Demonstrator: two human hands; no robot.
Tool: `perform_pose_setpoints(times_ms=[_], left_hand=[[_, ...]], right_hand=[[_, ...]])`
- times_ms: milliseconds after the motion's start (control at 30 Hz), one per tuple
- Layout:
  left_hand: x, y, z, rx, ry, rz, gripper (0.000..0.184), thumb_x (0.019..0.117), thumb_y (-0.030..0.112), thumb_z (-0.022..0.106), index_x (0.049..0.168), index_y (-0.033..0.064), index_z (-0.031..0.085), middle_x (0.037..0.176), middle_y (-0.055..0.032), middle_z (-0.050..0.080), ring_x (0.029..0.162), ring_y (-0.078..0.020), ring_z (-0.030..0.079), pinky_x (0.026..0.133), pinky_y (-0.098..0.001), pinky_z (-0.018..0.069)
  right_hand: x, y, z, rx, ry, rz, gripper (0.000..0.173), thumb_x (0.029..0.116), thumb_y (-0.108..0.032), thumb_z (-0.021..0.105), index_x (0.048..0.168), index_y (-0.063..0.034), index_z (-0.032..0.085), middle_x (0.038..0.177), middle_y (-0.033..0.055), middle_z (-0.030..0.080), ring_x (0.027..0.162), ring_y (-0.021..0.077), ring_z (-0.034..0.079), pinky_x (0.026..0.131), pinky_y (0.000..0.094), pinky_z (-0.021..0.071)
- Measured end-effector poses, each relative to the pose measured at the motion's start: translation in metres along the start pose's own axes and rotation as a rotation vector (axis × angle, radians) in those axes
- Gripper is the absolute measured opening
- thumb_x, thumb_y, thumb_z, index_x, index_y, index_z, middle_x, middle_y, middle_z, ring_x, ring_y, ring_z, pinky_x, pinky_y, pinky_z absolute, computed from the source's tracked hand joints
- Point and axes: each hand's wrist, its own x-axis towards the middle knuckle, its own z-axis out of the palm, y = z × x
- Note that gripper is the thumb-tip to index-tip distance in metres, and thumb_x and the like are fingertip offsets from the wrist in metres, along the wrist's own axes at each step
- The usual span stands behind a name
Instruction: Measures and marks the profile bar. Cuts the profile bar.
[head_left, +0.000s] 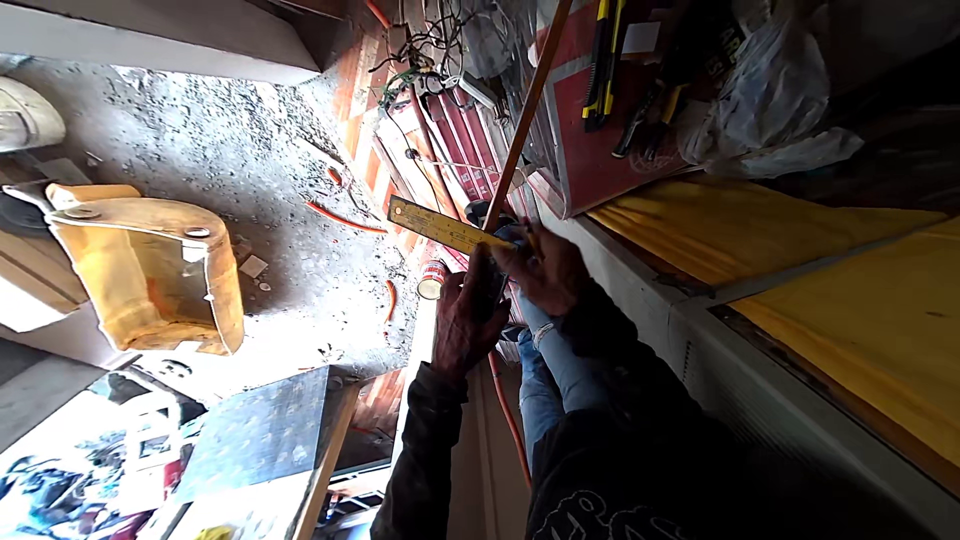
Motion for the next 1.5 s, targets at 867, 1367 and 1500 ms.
perform_pose_setpoints(times_ms=[867, 1367, 1500], left_hand=[[0.002, -0.008, -0.003, -0.239, -0.029, 0.022, 0.086, 0.08, 0.051, 0.073, 0.155, 0.0184, 0.046, 0.118, -0.0086, 0.057, 0.093, -0.0135, 0.058, 0.072, -0.0307, 0.053], [0.001, -0.007, -0.007, -0.188, -0.016, 0.039, 0.087, 0.0812, 0.056, 0.071, 0.157, 0.022, 0.044, 0.114, -0.0085, 0.055, 0.09, -0.0134, 0.056, 0.071, -0.0308, 0.0519], [0.002, -0.006, -0.008, -0.165, -0.007, 0.043, 0.088, 0.0809, 0.057, 0.071, 0.157, 0.021, 0.044, 0.114, -0.0091, 0.056, 0.092, -0.0143, 0.056, 0.073, -0.0316, 0.0518]], right_hand=[[-0.026, 0.001, 0.032, 0.294, 0.085, 0.123, 0.034, 0.0872, -0.034, 0.076, 0.094, -0.0012, 0.067, 0.063, 0.0028, 0.059, 0.052, 0.0104, 0.054, 0.05, 0.0315, 0.0482], [-0.029, 0.0, 0.037, 0.321, 0.107, 0.107, 0.031, 0.0901, -0.033, 0.073, 0.093, -0.0033, 0.066, 0.061, -0.0004, 0.056, 0.049, 0.0079, 0.051, 0.047, 0.0279, 0.0452], [-0.028, -0.001, 0.036, 0.312, 0.108, 0.102, 0.029, 0.091, -0.031, 0.073, 0.093, -0.0035, 0.066, 0.06, -0.0005, 0.057, 0.048, 0.0079, 0.05, 0.047, 0.0279, 0.0453]])
